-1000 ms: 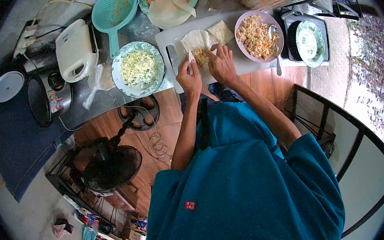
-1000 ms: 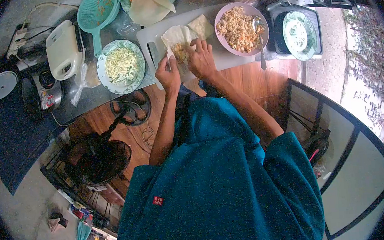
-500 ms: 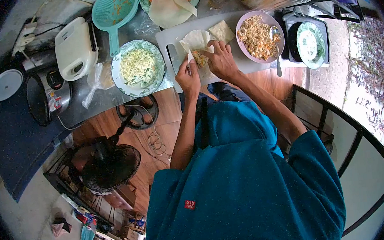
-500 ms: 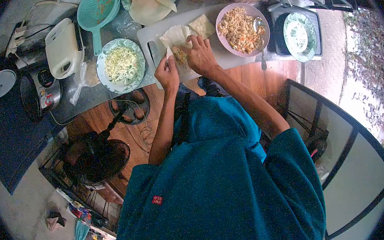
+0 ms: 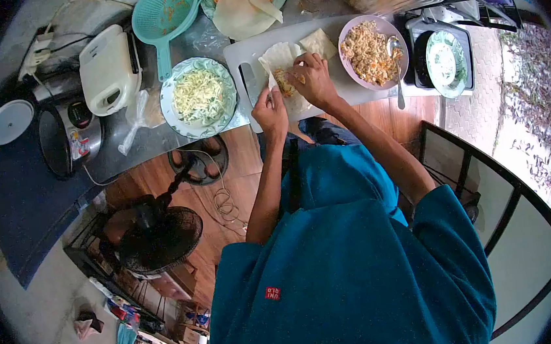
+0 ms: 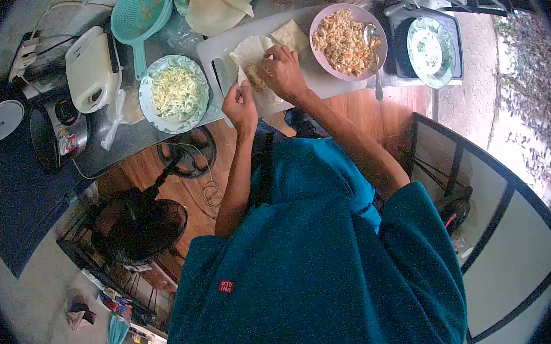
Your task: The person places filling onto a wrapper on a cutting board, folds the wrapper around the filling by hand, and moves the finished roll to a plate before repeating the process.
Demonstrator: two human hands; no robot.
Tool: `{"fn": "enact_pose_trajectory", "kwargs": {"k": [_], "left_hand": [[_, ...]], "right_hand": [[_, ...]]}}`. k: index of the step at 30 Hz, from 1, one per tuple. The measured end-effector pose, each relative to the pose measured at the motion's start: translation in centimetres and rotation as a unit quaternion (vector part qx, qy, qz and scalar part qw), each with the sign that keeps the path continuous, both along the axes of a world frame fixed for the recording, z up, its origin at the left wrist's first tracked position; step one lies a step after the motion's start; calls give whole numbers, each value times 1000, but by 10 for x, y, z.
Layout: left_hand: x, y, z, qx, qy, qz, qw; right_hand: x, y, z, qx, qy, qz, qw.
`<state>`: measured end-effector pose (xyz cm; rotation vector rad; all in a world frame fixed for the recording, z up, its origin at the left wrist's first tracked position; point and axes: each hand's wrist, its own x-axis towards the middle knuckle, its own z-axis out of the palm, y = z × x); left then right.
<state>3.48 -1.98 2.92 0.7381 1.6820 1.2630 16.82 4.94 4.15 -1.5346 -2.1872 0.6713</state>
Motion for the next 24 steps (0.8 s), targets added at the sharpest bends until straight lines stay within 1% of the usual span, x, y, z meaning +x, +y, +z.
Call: {"fn": "enact_pose_trajectory", "kwargs": {"k": [2,3,5,7,8,10,12,14,17,21,24], "left_hand": [[-1,-1,-2,3,10,0,1000],[-1,-1,-2,6,21,0,1000],[0,-1,-1,15,26,-3,1000],[-2,1,4,27,34,-1,999],[-2,1,6,5,53,-6,999],[0,1,11,-16,74,-16,997],[2,1,13,8,33,-10,999],[0,1,11,17,35,-9,999],[3,0,8,26,35,-1,999],[3,-1,9,7,35,-5,999],[3,0,6,30,58,3,998]], "right_hand": [[-4,-3,9,54,1,8,999],[-3,-4,7,54,1,7,999],[-2,-6,3,67,-72,69,993],[-5,-4,1,78,-59,57,994],[-6,-4,1,86,-48,42,994],[-6,-2,0,81,-62,50,994],[-5,0,2,77,-75,57,993],[-3,-1,8,61,-68,80,993],[4,-7,12,73,-61,99,990],[7,-8,10,57,-59,98,992],[1,-6,8,73,-59,87,992]]}}
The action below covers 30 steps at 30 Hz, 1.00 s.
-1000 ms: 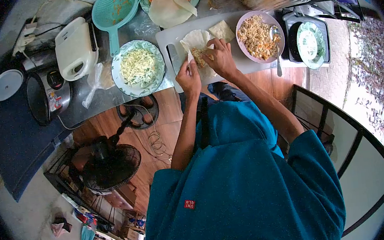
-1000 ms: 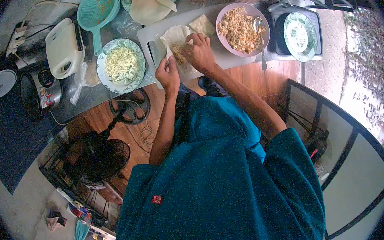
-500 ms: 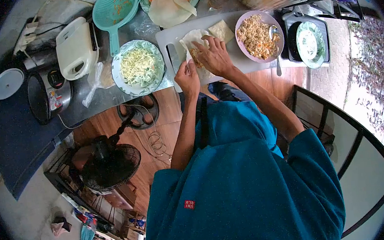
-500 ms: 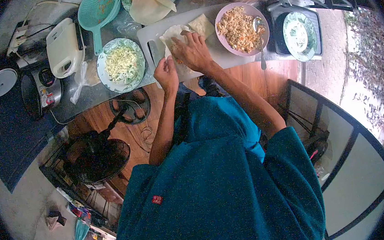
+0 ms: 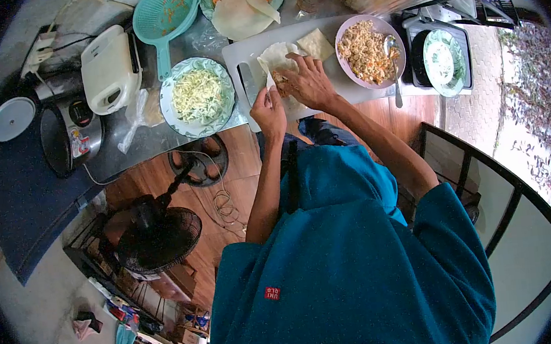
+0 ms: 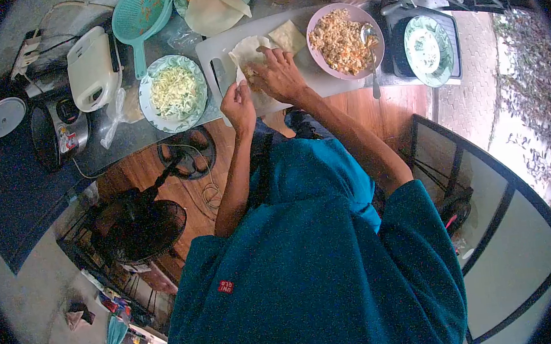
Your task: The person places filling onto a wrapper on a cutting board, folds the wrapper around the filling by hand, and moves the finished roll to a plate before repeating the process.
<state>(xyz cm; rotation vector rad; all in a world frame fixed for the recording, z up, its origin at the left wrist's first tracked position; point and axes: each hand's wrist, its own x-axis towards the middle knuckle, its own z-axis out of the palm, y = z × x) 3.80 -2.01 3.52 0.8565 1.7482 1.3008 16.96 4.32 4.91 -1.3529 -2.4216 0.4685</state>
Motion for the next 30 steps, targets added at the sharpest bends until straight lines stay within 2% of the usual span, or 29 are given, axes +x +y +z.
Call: {"fn": "enact_pose_trajectory", "kwargs": {"k": [6,8,13,16,18,21,22,24,30], "left_hand": [[1,3,4,6,-16,6,1000],[2,3,3,0,-13,7,1000],[2,1,2,4,-19,3,1000],[2,1,1,-4,-61,18,998],[2,0,0,-3,-52,8,999],[1,0,-3,8,-59,10,998],[0,0,-2,8,-59,8,998],[-4,0,1,-28,-27,-13,999],[-5,1,5,-51,-30,-24,998]], "right_hand": [[3,-1,8,-13,-82,4,997],[6,1,0,9,-95,-58,994],[15,5,-4,32,-99,-43,994],[19,-3,2,0,-100,-3,995],[20,-13,6,-31,-82,-16,996],[11,-34,6,-4,-86,-23,996],[9,-39,9,-38,-75,-16,996],[5,-43,11,-36,-70,-24,997],[-10,-45,6,-23,-73,-62,995]]}}
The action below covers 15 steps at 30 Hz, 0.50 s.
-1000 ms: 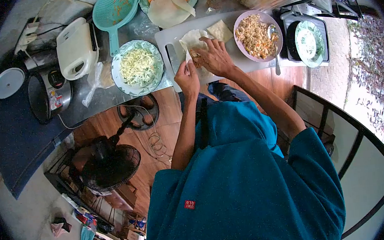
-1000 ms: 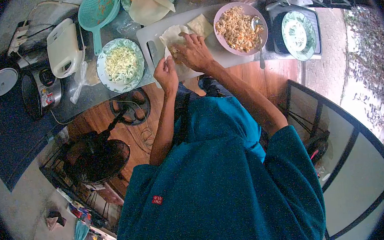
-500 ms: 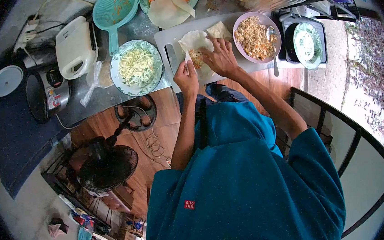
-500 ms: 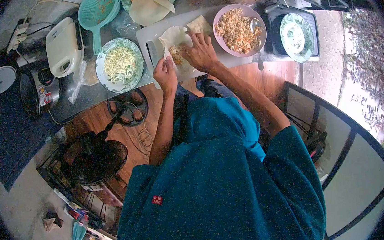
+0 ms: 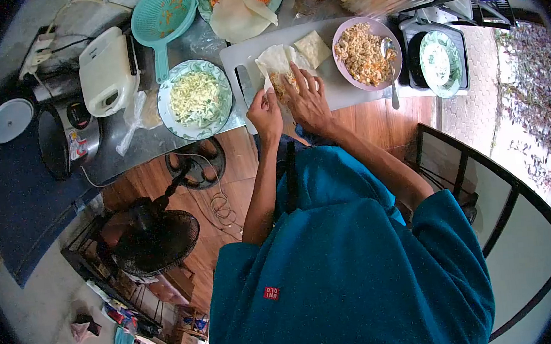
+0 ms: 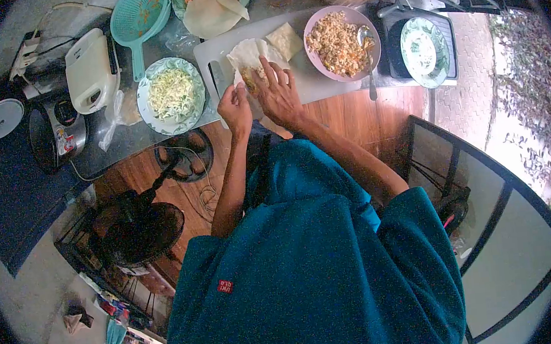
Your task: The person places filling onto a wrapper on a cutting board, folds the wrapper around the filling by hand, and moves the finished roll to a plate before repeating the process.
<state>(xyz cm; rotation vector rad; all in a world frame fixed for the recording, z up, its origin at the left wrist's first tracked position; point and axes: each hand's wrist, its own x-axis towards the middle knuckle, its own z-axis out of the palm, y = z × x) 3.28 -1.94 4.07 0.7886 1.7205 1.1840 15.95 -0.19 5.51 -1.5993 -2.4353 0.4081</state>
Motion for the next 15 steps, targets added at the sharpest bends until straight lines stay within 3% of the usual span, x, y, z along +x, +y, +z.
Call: {"fn": "enact_pose_trajectory", "kwargs": {"k": [8,15], "left_hand": [[3,-1,1,21,-5,23,1000],[1,-3,-1,4,8,41,999]], "right_hand": [[1,-3,0,8,40,26,999],[8,10,8,-33,122,-38,991]]}}
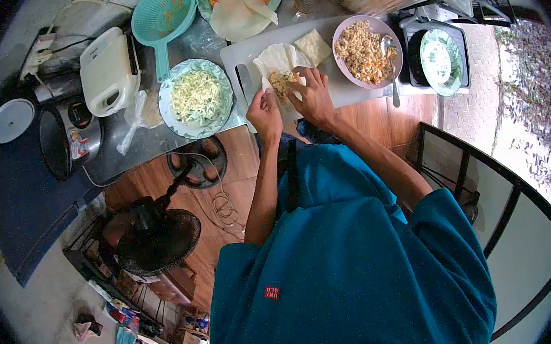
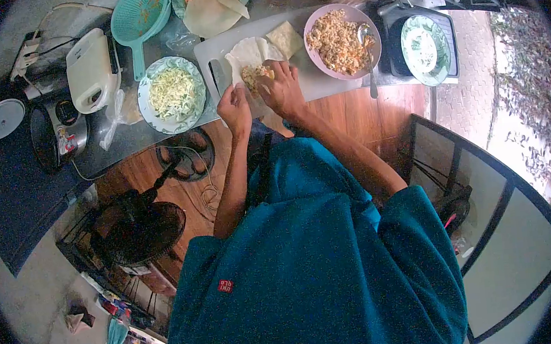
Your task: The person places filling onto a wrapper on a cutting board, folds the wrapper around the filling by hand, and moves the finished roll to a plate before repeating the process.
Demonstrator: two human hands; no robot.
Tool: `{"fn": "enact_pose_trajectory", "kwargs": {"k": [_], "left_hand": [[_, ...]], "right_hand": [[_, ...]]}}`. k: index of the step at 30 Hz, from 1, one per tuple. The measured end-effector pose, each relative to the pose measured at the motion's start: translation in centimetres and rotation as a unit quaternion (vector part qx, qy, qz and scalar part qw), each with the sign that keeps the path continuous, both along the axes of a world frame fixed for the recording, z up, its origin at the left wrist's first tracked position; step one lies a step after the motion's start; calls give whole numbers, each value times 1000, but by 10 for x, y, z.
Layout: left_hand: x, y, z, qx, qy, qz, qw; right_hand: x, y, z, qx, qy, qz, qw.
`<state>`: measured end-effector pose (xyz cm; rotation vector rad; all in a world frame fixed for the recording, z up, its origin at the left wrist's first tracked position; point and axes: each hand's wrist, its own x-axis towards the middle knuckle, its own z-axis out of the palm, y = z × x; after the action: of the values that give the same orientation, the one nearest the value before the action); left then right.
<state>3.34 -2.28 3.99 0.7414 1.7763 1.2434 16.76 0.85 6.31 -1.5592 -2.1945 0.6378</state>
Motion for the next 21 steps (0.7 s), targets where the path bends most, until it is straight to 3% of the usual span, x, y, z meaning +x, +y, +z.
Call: {"fn": "enact_pose_trajectory", "kwargs": {"k": [4,8,10,17,21], "left_hand": [[0,-1,-3,14,-32,10,999],[-1,-1,2,5,32,-6,999],[-2,-1,3,-6,65,-18,998],[-1,-4,6,1,65,-13,998],[-1,-4,9,-13,49,-16,999]], "right_hand": [[0,13,-15,-30,37,15,999],[-13,14,-6,-14,40,21,999],[-20,15,-12,42,-6,37,998],[-20,24,-28,14,-66,101,993],[-14,30,-23,-37,1,81,996]]}}
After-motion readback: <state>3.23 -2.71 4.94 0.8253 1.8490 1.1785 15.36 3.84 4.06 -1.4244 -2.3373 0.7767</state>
